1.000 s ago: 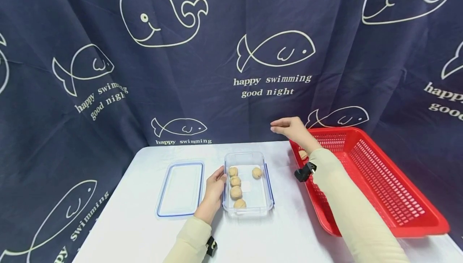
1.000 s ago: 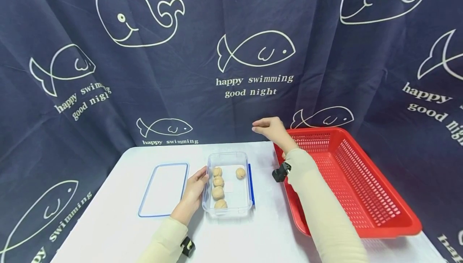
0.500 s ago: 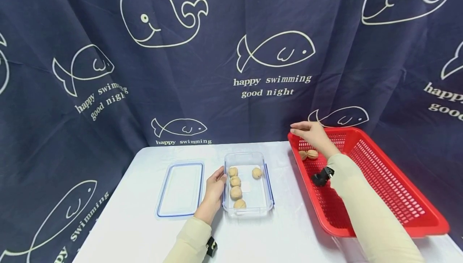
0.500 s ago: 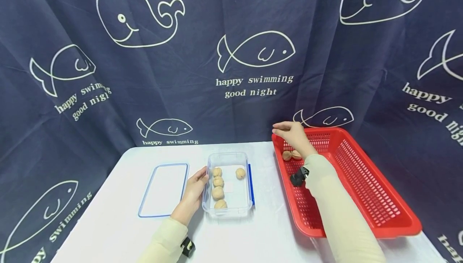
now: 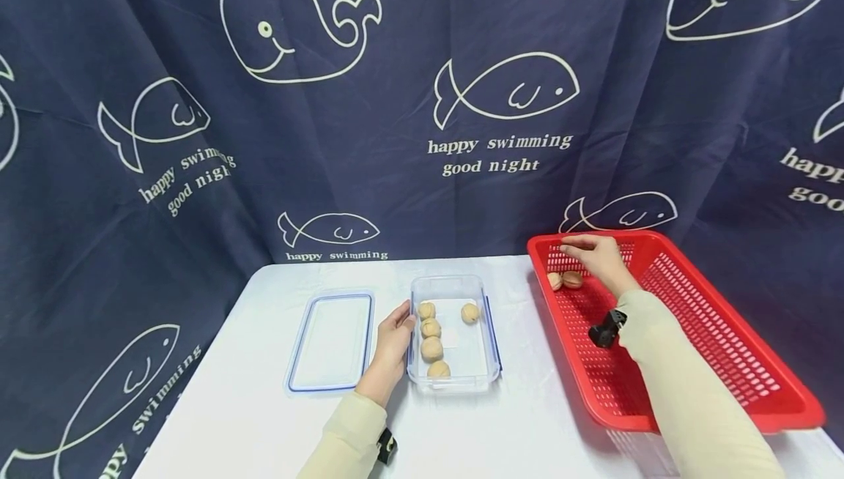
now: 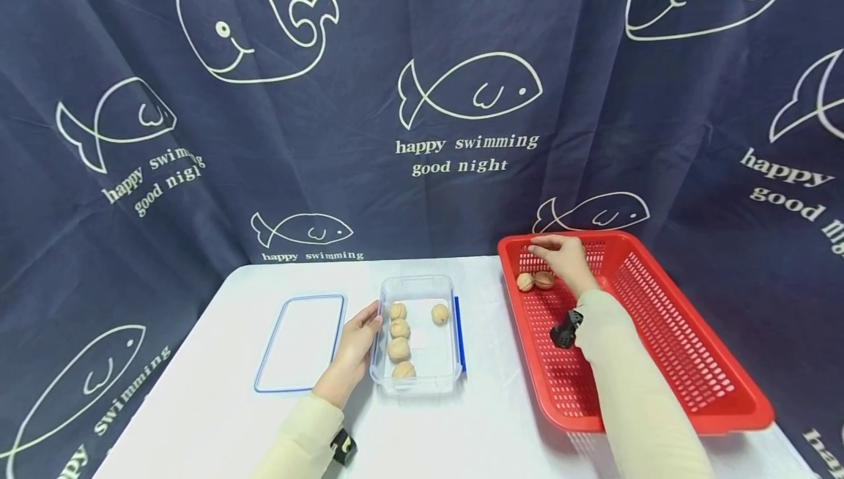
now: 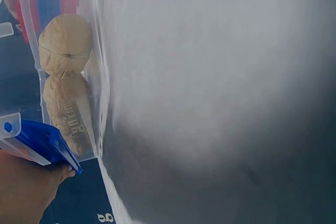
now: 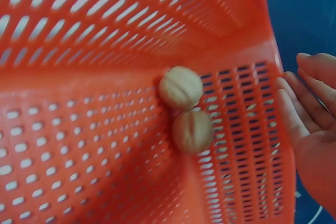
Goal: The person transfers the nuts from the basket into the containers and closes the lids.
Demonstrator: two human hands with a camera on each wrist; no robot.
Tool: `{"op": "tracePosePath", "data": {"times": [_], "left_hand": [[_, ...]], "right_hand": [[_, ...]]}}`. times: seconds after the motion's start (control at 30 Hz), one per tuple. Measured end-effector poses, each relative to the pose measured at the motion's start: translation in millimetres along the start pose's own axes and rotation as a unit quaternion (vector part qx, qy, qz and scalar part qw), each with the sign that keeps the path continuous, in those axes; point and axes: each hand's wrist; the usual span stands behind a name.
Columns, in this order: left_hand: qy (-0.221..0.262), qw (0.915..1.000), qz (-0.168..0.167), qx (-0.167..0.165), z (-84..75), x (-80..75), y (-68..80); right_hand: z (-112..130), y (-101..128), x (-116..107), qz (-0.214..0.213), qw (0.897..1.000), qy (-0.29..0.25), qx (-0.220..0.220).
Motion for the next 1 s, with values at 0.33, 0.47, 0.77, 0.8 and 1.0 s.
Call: {"op": "tracePosePath", "data": {"times": [0.33, 0.47, 0.77, 0.8, 1.0], "left_hand": [[0.004, 1.0, 0.002, -0.001, 1.6, 0.5, -2.6], [0.004, 1.0, 0.004, 0.001, 1.8, 0.6, -2.8], [0.006, 1.0, 0.0, 0.002, 0.4, 1.0, -3.2], [0.007, 1.0, 0.0, 0.002, 0.2, 1.0, -3.0], [0.015, 0.9999, 0.005, 0.0, -2.4, -0.2, -0.2]], "right_hand": [[-28.0, 1.7, 0.8, -0.016, 0.998, 0.008, 0.065], [-40.0, 3.7, 2.7, -0.016, 0.997, 0.019, 0.074], [-57.5, 7.3, 9.6, 0.007, 0.993, 0.004, 0.116], [-58.9, 8.1, 10.1, 0.014, 0.992, -0.001, 0.127], [-64.4, 13.1, 13.0, 0.045, 0.985, -0.003, 0.169]]}}
Point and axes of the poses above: each hand's wrist, its own y-axis away from the middle knuckle, its own x-axis out of the palm, z = x × y, and after that the axes turned 4 degrees about x, right-handed
